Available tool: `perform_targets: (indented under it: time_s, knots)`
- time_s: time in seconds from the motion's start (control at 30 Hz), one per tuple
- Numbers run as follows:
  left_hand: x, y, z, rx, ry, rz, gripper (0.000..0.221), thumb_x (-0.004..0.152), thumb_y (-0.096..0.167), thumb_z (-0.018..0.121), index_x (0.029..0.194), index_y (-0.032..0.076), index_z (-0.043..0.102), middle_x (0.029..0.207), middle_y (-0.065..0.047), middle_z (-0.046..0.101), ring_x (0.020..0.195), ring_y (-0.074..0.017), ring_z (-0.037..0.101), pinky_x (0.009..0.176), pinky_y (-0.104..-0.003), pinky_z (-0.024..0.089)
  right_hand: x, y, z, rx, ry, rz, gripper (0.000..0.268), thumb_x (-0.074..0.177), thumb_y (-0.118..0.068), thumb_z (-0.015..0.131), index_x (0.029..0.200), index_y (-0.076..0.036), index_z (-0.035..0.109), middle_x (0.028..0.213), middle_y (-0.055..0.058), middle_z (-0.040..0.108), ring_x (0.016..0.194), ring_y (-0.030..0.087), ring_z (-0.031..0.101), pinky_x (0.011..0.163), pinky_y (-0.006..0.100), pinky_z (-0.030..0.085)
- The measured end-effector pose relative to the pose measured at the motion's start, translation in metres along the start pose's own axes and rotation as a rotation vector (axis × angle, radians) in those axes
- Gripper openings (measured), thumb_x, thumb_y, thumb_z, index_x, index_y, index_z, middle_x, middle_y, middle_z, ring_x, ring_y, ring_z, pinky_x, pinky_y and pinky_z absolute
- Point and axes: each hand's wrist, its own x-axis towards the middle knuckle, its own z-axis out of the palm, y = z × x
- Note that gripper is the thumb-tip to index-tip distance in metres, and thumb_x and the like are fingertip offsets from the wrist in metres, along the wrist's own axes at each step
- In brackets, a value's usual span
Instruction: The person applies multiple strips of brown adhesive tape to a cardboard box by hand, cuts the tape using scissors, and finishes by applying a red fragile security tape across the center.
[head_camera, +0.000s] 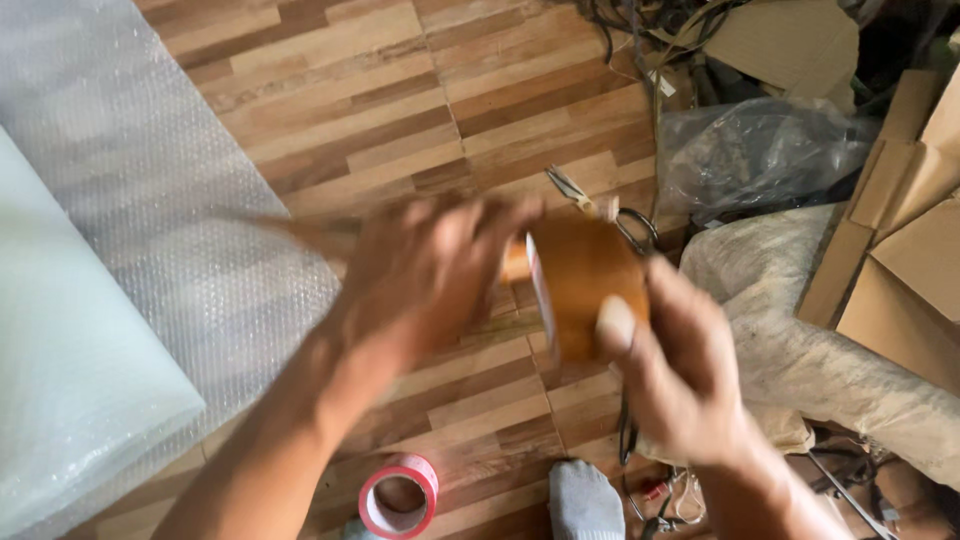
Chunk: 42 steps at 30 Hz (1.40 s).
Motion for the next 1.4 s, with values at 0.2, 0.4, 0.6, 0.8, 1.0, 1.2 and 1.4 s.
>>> perform_targets:
  time_s: [0.2, 0.4, 0.6, 0.8, 1.0, 1.2, 1.4]
  knots:
    - [0.063, -0.053, 0.032, 0.066, -0.032, -0.106, 0.039, 0.1, -0.005, 0.05, 0.13, 0.008, 0.071, 0.078, -0.011, 0.074, 0.043, -0.0122, 0.054, 0.033, -0.028, 0.039, 0.057, 0.05, -0.015, -0.109, 0.193, -0.068, 0.029, 0.117, -0.027, 0.046, 0.121, -0.003, 0.061, 0.1, -0.001, 0.065, 0.086, 0.004, 0.055, 0.076, 0.024, 0.048]
    - [0.092, -0.115, 0.062, -0.07, -0.042, -0.241, 0.022, 0.096, 0.005, 0.059, 0.109, 0.012, 0.076, 0.083, -0.01, 0.074, 0.057, -0.0237, 0.066, 0.046, -0.041, 0.048, 0.06, 0.124, -0.012, 0.099, 0.195, -0.027, 0.028, 0.115, -0.025, 0.049, 0.123, -0.001, 0.061, 0.107, 0.002, 0.065, 0.097, 0.008, 0.059, 0.083, 0.025, 0.049]
    - [0.064, -0.184, 0.123, -0.244, -0.151, -0.509, 0.033, 0.08, 0.004, 0.062, 0.107, 0.017, 0.078, 0.092, -0.013, 0.076, 0.077, -0.0286, 0.073, 0.065, -0.042, 0.056, 0.074, 0.19, 0.02, 0.183, 0.183, 0.173, 0.026, 0.108, -0.024, 0.055, 0.117, 0.0, 0.059, 0.106, 0.003, 0.067, 0.095, 0.009, 0.058, 0.084, 0.028, 0.05]
    - [-0.015, -0.233, 0.202, -0.407, -0.394, -0.667, 0.033, 0.09, 0.006, 0.06, 0.119, 0.016, 0.075, 0.102, -0.016, 0.075, 0.083, -0.031, 0.073, 0.075, -0.042, 0.056, 0.061, 0.239, 0.03, -0.103, 0.118, 0.371, 0.03, 0.108, -0.028, 0.052, 0.105, 0.0, 0.062, 0.088, 0.007, 0.067, 0.082, 0.011, 0.06, 0.074, 0.03, 0.051]
    - [-0.061, -0.19, 0.194, -0.086, -0.136, -0.309, 0.074, 0.087, 0.023, 0.068, 0.154, 0.006, 0.042, 0.161, -0.015, 0.037, 0.143, -0.0316, 0.046, 0.12, -0.046, 0.038, 0.054, 0.246, 0.038, -0.137, 0.084, 0.323, 0.03, 0.11, -0.029, 0.049, 0.109, 0.001, 0.057, 0.089, 0.005, 0.061, 0.083, 0.012, 0.054, 0.076, 0.029, 0.05]
    - [-0.056, -0.175, 0.201, 0.216, -0.608, -0.051, 0.096, 0.084, 0.055, 0.054, 0.163, 0.012, 0.021, 0.167, -0.006, 0.017, 0.152, -0.0259, 0.018, 0.125, -0.043, 0.014, 0.062, 0.244, 0.039, -0.227, 0.069, 0.443, 0.043, 0.107, -0.037, 0.047, 0.118, 0.004, 0.058, 0.092, 0.008, 0.066, 0.087, 0.016, 0.06, 0.079, 0.031, 0.052]
    - [-0.047, -0.173, 0.196, 0.24, -0.665, -0.04, 0.093, 0.085, 0.06, 0.053, 0.161, 0.017, 0.021, 0.169, -0.003, 0.017, 0.155, -0.023, 0.018, 0.127, -0.044, 0.014, -0.003, 0.228, 0.014, -0.192, 0.057, 0.553, 0.069, 0.11, -0.041, 0.05, 0.151, 0.013, 0.035, 0.14, 0.016, 0.056, 0.131, 0.027, 0.052, 0.108, 0.038, 0.037]
